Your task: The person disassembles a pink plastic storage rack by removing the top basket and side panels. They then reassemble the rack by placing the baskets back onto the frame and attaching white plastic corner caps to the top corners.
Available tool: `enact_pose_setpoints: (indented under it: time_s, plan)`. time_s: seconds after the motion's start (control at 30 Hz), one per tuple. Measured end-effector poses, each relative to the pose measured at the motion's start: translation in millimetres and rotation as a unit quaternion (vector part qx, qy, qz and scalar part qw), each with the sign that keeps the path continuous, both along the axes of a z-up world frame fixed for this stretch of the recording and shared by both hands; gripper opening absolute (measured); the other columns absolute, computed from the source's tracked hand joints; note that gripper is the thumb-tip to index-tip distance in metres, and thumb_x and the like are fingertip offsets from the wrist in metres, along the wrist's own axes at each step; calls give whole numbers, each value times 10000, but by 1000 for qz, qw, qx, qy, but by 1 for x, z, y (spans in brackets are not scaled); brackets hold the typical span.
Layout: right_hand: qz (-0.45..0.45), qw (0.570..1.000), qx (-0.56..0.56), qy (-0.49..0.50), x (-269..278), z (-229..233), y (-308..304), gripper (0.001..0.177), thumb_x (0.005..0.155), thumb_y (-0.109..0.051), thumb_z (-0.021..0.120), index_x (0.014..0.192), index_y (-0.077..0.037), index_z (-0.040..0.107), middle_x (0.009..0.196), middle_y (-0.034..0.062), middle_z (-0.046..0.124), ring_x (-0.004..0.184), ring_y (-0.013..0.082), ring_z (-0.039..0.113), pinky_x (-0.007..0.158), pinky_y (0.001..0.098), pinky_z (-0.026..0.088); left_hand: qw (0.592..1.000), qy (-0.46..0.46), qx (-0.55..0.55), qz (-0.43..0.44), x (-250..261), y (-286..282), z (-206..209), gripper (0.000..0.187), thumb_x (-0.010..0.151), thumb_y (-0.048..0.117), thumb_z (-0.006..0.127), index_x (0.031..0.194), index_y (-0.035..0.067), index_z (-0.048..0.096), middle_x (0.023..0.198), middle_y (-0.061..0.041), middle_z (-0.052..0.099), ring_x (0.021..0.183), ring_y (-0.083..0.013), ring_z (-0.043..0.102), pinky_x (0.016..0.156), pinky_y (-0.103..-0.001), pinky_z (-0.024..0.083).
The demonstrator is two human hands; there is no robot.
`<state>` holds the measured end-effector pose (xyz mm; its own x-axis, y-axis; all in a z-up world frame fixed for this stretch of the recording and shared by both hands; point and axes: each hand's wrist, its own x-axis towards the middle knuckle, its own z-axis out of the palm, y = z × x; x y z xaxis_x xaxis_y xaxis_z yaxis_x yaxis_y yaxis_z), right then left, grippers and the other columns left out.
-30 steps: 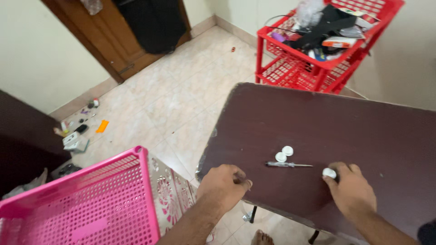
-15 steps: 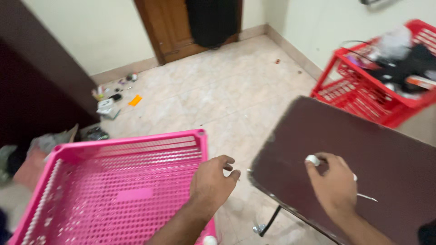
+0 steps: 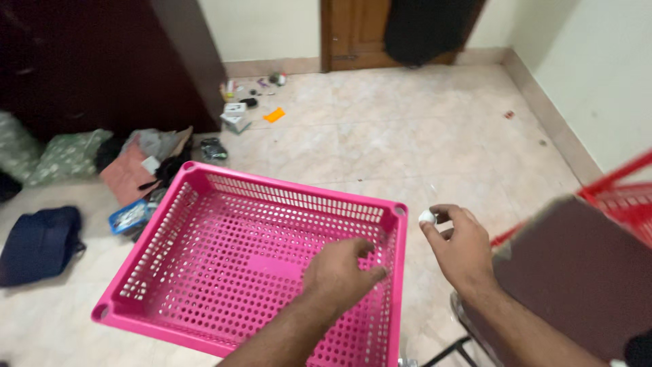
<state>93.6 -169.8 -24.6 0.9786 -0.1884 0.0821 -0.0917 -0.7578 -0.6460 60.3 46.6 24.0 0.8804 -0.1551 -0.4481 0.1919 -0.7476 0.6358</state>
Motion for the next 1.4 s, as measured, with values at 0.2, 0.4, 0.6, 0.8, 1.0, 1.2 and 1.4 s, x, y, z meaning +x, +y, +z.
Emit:
enact_pose_setpoints:
  time_s: [0.2,0.4,0.6,0.8,1.0,1.2,1.4]
  plan:
    - [102,995,15,0,43,-28,-3,359,887,-242,718,1192,-52,707,1143,125,684,802,246,745,758,376,575,999,20,-2,38,8,-9,1,524,829,409,761,1298,190,678,1283,-36,704,1168,-227,676,1039,-416,508]
    - [106,989,7,104,70,-35,-6,360,916,-295,703,1218,-99,704,1059,129,795,879,253,781,797,401,580,997,-2,-51,59,35,-32,-34,515,848,358,723,1321,163,665,1306,-61,695,1206,-242,665,1070,-377,493]
    - [140,986,2,95,74,-22,0,346,894,-293,700,1209,-147,702,1101,98,765,853,285,780,770,427,581,987,-35,-124,95,70,-59,-79,468,917,318,657,1330,98,646,1275,-107,706,1189,-255,682,1036,-367,513]
    - [163,979,6,121,75,-14,2,341,899,-293,692,1213,-160,693,1051,105,784,862,280,779,771,418,586,980,42,-115,158,86,-71,-89,364,980,305,556,1263,143,717,1157,-134,744,1098,-292,702,969,-406,532]
    - [177,972,38,149,69,-9,-10,303,914,-257,686,1192,-138,699,1038,111,795,855,269,796,751,409,582,957,78,-155,234,83,-75,-78,328,999,296,560,1178,96,750,990,-110,774,869,-221,732,765,-380,561]
    - [172,971,12,166,72,-6,-12,327,904,-244,698,1212,-135,707,1062,123,791,866,276,792,789,397,597,933,114,-191,282,86,-79,-67,407,964,429,654,1064,62,799,828,-61,759,682,-141,686,602,-329,536]
    - [198,971,-29,134,77,-7,-12,303,882,-218,725,1172,-129,726,1068,139,778,935,306,769,830,410,597,935,144,-138,294,94,-80,-64,416,905,449,755,1037,59,813,812,-87,764,642,-166,687,541,-319,565]
